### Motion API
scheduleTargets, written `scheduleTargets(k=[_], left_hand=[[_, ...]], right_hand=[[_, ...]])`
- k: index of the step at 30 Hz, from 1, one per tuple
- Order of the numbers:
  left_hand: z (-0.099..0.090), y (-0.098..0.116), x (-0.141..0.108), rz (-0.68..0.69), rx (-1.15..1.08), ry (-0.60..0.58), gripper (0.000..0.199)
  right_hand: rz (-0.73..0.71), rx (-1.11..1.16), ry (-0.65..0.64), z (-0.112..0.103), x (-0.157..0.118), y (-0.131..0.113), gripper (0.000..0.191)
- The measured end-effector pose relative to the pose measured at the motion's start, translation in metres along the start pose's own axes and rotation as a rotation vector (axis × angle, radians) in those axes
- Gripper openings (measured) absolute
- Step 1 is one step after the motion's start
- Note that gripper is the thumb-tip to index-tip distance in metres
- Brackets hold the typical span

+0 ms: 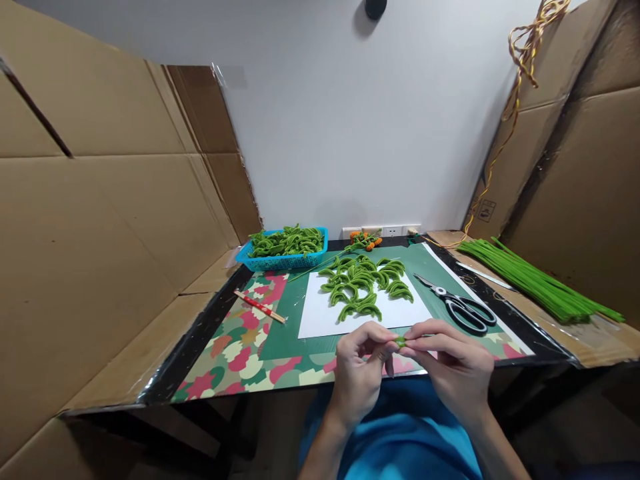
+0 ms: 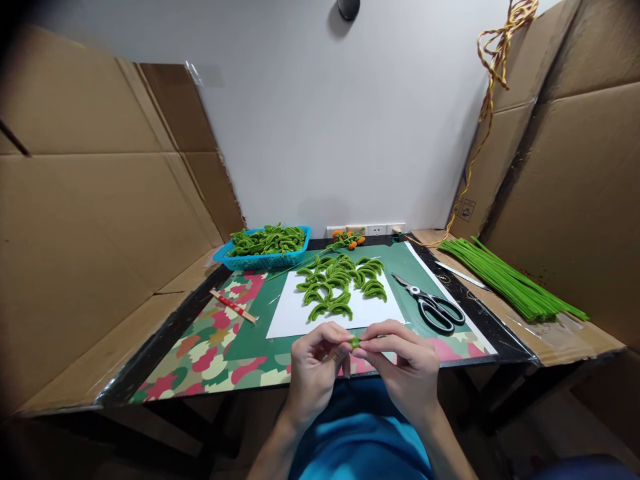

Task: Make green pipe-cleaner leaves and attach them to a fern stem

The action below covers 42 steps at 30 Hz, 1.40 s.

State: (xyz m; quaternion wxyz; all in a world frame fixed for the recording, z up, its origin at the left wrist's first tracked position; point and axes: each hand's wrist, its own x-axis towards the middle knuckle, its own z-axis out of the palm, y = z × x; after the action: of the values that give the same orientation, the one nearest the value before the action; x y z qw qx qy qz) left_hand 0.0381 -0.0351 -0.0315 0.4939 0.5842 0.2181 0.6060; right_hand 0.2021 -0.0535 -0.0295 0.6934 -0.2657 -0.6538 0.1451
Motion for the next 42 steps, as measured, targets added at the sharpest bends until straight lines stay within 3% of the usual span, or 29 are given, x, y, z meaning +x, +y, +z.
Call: scheduleTargets(k=[9,24,31,36,42], left_hand=[[0.003,0.005,0.000,-0.045,0.054,0.008,0.031],[0.002,0.006,-0.002,-0.097,0.117,-0.025,0.035],[0.000,0.011,-0.002,-0.266,0.150,-0.052,0.032],[0.000,0.016,0.002,-0.320,0.162,-0.102,0.036],[0.002,0.016,0.005,-0.309,0.171,-0.046,0.040]], right_hand=[[0.018,-0.003,-0.014,-0.001,0.000,0.002,0.022],[0.011,-0.023,-0.039,-0.001,0.000,0.002,0.023],[-0.003,-0.013,0.001,-0.002,0.004,0.002,0.023],[-0.002,-0.043,-0.055,-0.002,0.005,0.003,0.019],[0.001,-0.083,-0.104,0.000,0.006,0.001,0.018]])
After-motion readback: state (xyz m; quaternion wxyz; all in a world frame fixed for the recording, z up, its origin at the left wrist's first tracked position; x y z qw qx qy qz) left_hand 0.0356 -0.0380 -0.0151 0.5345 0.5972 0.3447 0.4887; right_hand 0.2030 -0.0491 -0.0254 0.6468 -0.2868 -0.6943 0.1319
